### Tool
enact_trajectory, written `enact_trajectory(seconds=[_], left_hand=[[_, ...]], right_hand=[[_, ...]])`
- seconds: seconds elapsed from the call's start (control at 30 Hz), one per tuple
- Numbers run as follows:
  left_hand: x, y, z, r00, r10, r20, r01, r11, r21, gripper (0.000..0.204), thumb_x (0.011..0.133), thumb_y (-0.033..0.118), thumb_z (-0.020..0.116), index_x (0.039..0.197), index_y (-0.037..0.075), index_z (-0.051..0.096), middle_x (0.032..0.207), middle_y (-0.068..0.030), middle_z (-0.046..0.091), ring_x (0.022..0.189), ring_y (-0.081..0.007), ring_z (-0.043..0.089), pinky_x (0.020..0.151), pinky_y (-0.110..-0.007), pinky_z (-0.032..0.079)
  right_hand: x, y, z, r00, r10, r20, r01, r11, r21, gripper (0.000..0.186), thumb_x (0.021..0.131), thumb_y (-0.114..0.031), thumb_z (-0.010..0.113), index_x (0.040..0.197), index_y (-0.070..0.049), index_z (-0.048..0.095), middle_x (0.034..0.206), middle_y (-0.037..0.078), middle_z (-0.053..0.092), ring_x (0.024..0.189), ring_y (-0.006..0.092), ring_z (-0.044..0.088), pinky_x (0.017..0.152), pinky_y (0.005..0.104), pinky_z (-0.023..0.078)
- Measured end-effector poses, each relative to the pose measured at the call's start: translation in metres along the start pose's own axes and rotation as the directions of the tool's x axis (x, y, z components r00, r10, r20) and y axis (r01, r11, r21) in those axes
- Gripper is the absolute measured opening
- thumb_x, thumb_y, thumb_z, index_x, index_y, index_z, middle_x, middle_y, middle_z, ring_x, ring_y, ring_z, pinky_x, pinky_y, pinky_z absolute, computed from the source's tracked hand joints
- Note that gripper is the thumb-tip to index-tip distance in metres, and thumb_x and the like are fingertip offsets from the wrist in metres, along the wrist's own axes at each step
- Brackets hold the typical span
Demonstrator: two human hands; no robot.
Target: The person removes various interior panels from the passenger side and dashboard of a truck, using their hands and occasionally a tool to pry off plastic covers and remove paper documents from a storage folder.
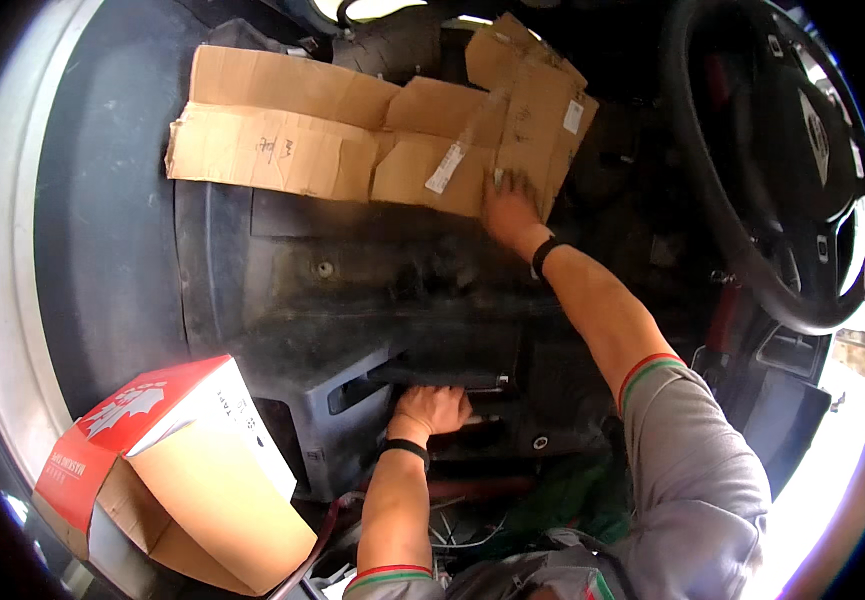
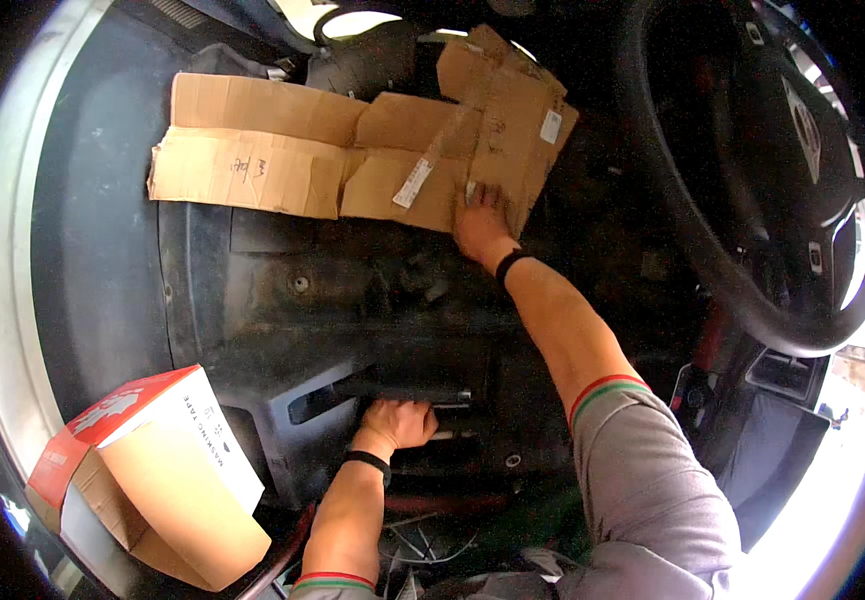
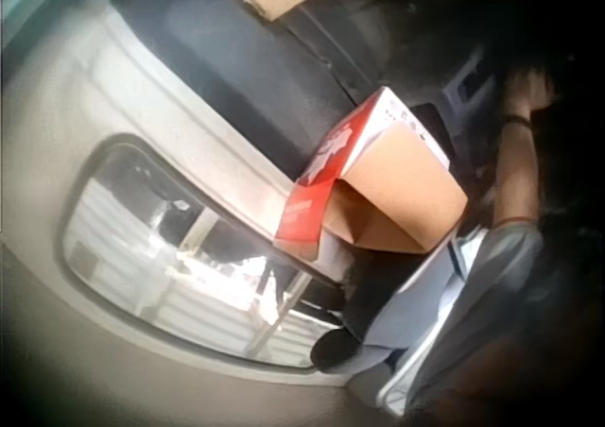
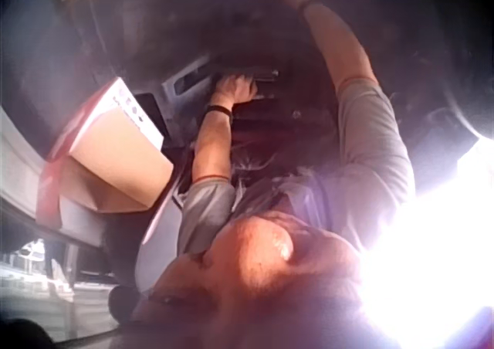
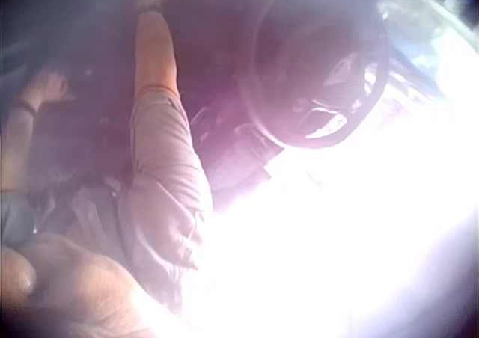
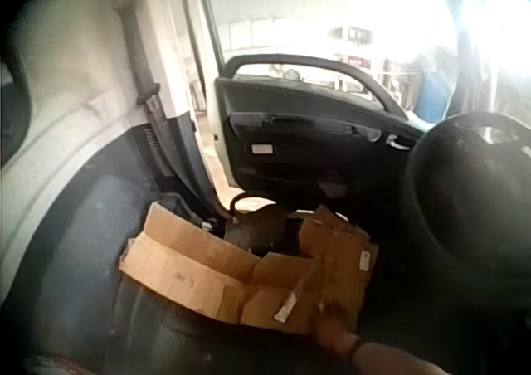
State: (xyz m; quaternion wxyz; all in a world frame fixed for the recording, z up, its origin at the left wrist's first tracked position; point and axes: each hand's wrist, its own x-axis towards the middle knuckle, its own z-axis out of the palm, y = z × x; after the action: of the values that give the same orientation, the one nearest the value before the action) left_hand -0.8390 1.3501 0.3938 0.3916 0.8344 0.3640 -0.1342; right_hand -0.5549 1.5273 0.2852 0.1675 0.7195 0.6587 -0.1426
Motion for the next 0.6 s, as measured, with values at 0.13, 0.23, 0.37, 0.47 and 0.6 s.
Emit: enact_trajectory(seconds=[0.13,0.23,0.37,0.47,0.6], left_hand=[[-0.006,-0.011,0.02,0.953,0.133,-0.273,-0.12,0.991,0.063,0.032,0.081,0.032,0.058,0.094,0.007,0.073,0.091,-0.0183,0.071,0.084,-0.0385,0.069,0.083,-0.05,0.056],[0.002,-0.007,0.017,0.974,0.13,-0.187,-0.123,0.991,0.049,0.033,0.081,0.032,0.059,0.096,0.007,0.073,0.097,-0.0176,0.071,0.089,-0.0372,0.067,0.085,-0.05,0.054],[-0.014,-0.019,0.031,0.931,0.19,-0.312,-0.15,0.978,0.146,0.034,0.08,0.031,0.059,0.096,0.005,0.073,0.093,-0.0187,0.071,0.082,-0.0377,0.069,0.079,-0.051,0.056],[-0.012,-0.023,0.033,0.947,0.17,-0.273,-0.134,0.98,0.145,0.035,0.08,0.031,0.058,0.097,0.005,0.073,0.098,-0.02,0.069,0.084,-0.0377,0.068,0.079,-0.052,0.056],[-0.009,-0.014,0.021,0.839,0.34,-0.424,-0.168,0.904,0.393,0.033,0.08,0.032,0.057,0.092,0.006,0.072,0.089,-0.0173,0.071,0.084,-0.0351,0.069,0.082,-0.048,0.055]], right_hand=[[-0.001,0.008,-0.03,0.985,-0.173,0.025,0.174,0.974,-0.144,0.056,0.094,-0.018,0.051,0.143,0.006,0.037,0.123,0.032,0.054,0.113,0.0445,0.055,0.091,0.0503,0.05],[-0.001,0.069,-0.035,0.871,-0.257,-0.42,0.281,0.96,-0.004,0.037,0.088,-0.008,0.054,0.123,0.001,0.055,0.079,0.024,0.068,0.075,0.0407,0.068,0.065,0.046,0.056],[-0.037,0.079,-0.131,0.562,0.214,-0.799,0.228,0.888,0.399,0.041,0.088,-0.012,0.059,0.127,-0.004,0.054,0.089,0.026,0.068,0.078,0.0434,0.068,0.065,0.0479,0.057],[-0.071,0.096,-0.162,0.774,0.405,-0.488,0.049,0.729,0.683,0.047,0.09,-0.014,0.06,0.135,-0.004,0.05,0.108,0.026,0.067,0.097,0.0379,0.069,0.082,0.0461,0.056],[-0.085,0.03,-0.121,0.954,-0.063,-0.295,0.161,0.933,0.322,0.077,0.084,-0.032,0.072,0.146,-0.006,0.036,0.147,0.025,0.04,0.137,0.0418,0.039,0.108,0.0554,0.039]])
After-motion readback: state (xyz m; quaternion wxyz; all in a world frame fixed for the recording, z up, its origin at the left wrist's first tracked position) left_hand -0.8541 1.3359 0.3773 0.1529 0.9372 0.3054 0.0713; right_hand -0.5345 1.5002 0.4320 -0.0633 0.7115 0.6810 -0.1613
